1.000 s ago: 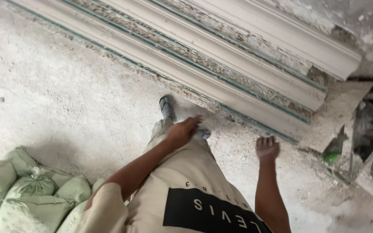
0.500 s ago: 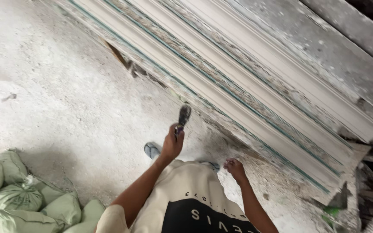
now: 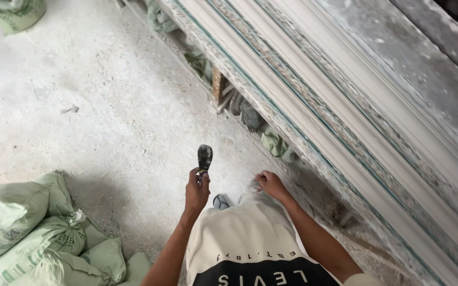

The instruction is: The person scrapes dried plaster residue from decorative cornice molding pieces using a small handheld scraper, working along the grooves and flutes of each piece and steadying the molding with the other hand, moving progressively along the length of the pieces.

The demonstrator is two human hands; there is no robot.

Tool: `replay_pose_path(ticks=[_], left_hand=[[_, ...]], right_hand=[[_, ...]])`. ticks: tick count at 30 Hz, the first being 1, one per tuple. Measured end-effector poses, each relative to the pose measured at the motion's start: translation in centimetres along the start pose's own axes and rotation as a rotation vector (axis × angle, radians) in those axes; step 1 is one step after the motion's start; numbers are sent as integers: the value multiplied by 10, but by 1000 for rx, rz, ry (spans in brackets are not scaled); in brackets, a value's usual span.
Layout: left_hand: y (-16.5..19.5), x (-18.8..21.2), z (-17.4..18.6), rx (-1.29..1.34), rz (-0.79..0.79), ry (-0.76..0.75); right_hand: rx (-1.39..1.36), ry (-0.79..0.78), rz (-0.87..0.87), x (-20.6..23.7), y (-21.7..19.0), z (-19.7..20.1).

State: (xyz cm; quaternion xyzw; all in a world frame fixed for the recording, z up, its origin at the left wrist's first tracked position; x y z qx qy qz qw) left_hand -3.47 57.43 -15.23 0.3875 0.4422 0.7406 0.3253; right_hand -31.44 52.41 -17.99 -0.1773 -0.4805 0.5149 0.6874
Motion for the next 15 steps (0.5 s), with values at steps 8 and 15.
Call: replay_pose_path(ticks=[8, 15], left_hand=[[7, -121, 8, 191, 174, 48], [90, -296, 14, 312, 44, -34]], right_hand=[[-274, -199, 165, -114, -146, -82], [-251, -519, 47, -219, -281, -160]])
Point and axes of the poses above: each hand's wrist, its own x-axis away from the middle knuckle, its own z-axis out of the back of the hand, y = z × x, the point moved 10 cm from there along -x, towards the middle knuckle, and after that the axes turned 13 degrees about y, right-handed, at the moved point
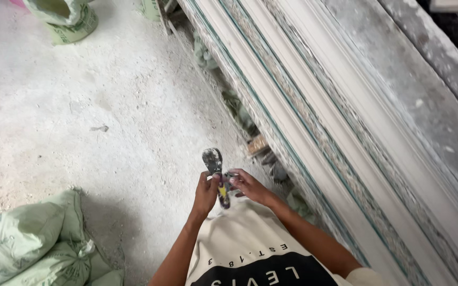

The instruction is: The person scrapes dried plaster residue from decorative cornice molding pieces using a small handheld scraper, working along the grooves and flutes of each piece and steadying the molding with the other hand, moving progressively along the length of the pieces.

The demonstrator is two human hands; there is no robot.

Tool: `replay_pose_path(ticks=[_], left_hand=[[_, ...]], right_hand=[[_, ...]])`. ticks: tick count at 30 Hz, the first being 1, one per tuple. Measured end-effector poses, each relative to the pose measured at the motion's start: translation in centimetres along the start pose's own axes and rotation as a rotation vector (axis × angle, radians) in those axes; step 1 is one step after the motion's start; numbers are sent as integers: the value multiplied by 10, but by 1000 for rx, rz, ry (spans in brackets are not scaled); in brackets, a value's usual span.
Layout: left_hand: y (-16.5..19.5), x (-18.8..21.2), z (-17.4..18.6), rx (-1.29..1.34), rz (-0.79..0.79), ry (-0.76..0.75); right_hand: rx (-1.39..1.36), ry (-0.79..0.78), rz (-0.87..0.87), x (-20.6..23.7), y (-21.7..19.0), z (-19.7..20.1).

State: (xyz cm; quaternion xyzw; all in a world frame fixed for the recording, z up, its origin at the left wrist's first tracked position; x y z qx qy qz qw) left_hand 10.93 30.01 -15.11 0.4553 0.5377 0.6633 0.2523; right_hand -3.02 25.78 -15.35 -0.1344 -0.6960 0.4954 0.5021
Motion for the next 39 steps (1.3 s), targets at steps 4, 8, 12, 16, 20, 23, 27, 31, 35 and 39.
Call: replay_pose_path(ticks=[4, 8, 12, 16, 20, 23, 27, 31, 35, 39], left_hand=[[46, -102, -14, 82, 22, 9], [85, -183, -15, 21, -85, 80], [120, -269, -24, -123, -192, 27], [177, -359, -31, -351, -270, -76], [291, -425, -42, -520, -832, -120], [322, -500, -81, -794, -882, -211], [334, -586, -145, -1017, -1048, -313], [323, -627, -187, -1172, -1225, -335], [295, -642, -207, -1179, -1148, -526], [302, -667, -205, -1153, -1317, -456]], right_hand=[[323, -46, 376, -79, -99, -10], [198, -19, 287, -158, -148, 7], [270, 243, 406, -218, -201, 43], [349, 541, 541, -280, -280, 72], [361, 732, 296, -364, -347, 112], [419, 876, 355, -409, -398, 141], [477, 949, 277, -472, -434, 169], [482, 939, 73, -515, -432, 184], [501, 937, 58, -523, -419, 195], [372, 927, -1, -554, -402, 188]])
Point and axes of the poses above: each hand's wrist, its own x-axis away from the middle knuckle, its own z-axis out of the back of the hand, y = z × x, the point moved 10 cm from there along -x, towards the middle knuckle, and after that the axes turned 13 degrees about y, right-handed, at the moved point
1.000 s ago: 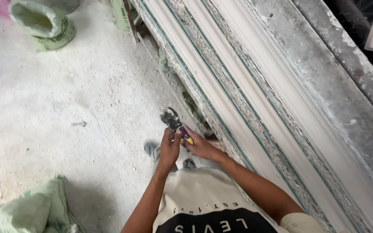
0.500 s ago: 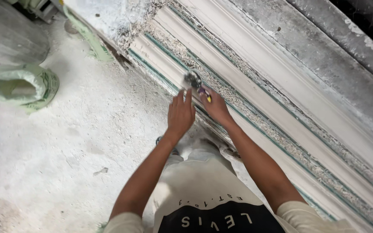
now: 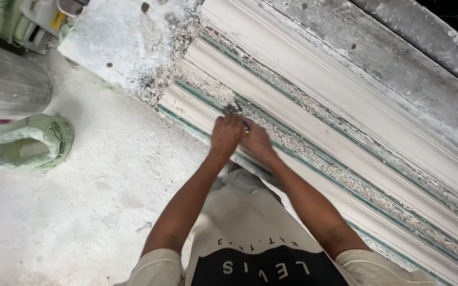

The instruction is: The person scrapes dried plaster residue from decorative cornice molding pieces using a small handheld scraper, working along the grooves and flutes of each piece and steadying the molding with the other hand, moving progressively along the length of the pieces.

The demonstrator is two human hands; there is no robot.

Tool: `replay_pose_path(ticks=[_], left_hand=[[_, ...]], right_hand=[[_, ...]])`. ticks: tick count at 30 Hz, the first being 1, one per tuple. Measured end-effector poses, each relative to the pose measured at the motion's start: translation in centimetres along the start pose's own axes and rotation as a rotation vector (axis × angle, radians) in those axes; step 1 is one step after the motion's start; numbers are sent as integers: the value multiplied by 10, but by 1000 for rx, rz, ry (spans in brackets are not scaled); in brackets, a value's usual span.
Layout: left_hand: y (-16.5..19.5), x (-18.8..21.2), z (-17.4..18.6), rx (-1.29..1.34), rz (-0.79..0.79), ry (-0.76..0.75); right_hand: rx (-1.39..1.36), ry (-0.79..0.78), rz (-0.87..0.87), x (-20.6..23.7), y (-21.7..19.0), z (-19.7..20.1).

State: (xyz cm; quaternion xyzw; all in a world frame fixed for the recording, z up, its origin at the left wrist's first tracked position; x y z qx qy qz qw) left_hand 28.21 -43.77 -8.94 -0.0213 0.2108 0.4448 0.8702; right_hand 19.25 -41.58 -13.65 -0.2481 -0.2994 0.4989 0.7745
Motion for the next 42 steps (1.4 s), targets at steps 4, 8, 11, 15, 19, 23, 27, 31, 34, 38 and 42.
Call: replay_pose_path(ticks=[4, 8, 11, 15, 19, 23, 27, 31, 34, 38, 42], left_hand=[[-31, -4, 6, -39, -44, 114], [-16, 2, -12, 6, -50, -70], [4, 0, 0, 141, -81, -4], [-24, -8, 14, 135, -72, 18], [-74, -9, 29, 341, -155, -14], [-114, -9, 44, 446, -63, 67], [-113, -14, 42, 459, -85, 78], [-123, -24, 37, 474, -80, 131], [-140, -28, 32, 468, -87, 175], [-153, -29, 29, 428, -113, 216], [-151, -29, 27, 416, -116, 234]], right_hand=[[24, 80, -10, -7, -19, -27], [42, -10, -46, 0, -16, 1], [142, -26, -36, 10, -24, 29], [156, -45, -67, 2, -47, 16], [-70, -167, -78, -8, -46, 0], [-211, -289, -421, -7, 15, 11], [-517, -330, -623, -20, 36, 12], [-634, -397, -696, -28, 33, 22], [-481, -415, -717, -32, 37, 37], [-461, -413, -772, -40, 36, 48], [-557, -410, -824, -42, 22, 42]])
Point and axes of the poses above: each hand's wrist, its own x-axis away from the middle knuckle, its own z-axis out of the back of the hand, y = z × x, the point moved 10 cm from there along -x, towards the middle knuckle, and after that the axes turned 13 degrees about y, right-handed, at the moved point
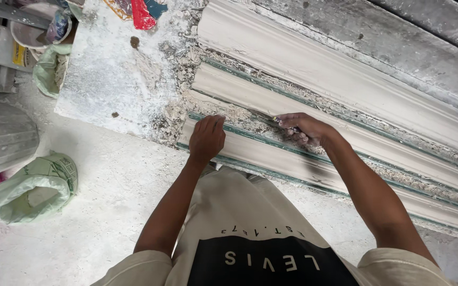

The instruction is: The person scrapes dried plaster residue from decorative cornice molding pieces using a small handheld scraper, working along the grooves and flutes of each piece and steadying the molding with the other hand, moving progressively along the length of the pieces.

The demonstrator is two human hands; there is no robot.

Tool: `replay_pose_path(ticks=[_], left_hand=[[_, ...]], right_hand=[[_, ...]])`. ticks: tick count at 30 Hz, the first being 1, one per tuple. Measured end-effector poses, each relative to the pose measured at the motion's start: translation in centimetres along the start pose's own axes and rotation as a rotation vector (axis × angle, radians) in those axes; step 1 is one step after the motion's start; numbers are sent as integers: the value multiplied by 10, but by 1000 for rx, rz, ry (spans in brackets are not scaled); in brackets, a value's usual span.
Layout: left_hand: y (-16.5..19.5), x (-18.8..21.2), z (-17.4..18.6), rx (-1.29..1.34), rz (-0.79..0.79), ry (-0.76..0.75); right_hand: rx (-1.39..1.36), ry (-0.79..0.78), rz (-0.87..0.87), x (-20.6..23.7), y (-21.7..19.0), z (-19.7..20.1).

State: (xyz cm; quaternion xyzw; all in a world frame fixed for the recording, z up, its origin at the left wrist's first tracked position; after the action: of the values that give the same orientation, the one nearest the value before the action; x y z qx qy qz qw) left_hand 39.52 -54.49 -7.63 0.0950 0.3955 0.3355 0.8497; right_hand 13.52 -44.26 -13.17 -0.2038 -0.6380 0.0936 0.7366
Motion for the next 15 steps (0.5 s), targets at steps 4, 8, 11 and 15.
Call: replay_pose_path(ticks=[4, 8, 11, 15], left_hand=[[3, -1, -1, 15, 7, 5], [5, 0, -4, 59, 13, -29], [3, 3, -12, 45, 37, -84], [2, 6, -9, 37, 56, -16]], right_hand=[[114, 136, 10, 4, -9, 0], [170, 14, 26, -6, -25, -21], [-29, -149, 49, -15, -25, -48], [-231, -189, -27, -26, 2, -47]])
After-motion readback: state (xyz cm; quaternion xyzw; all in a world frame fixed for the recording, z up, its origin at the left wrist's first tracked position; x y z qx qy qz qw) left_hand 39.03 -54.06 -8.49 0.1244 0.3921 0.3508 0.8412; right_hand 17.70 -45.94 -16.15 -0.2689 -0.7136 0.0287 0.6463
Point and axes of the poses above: each hand's wrist, its own x-axis away from the middle knuckle, its own z-axis out of the back of the hand, y = z × x, the point moved 10 cm from there along -x, towards the middle knuckle, and after that the axes turned 13 degrees about y, right-handed, at the moved point
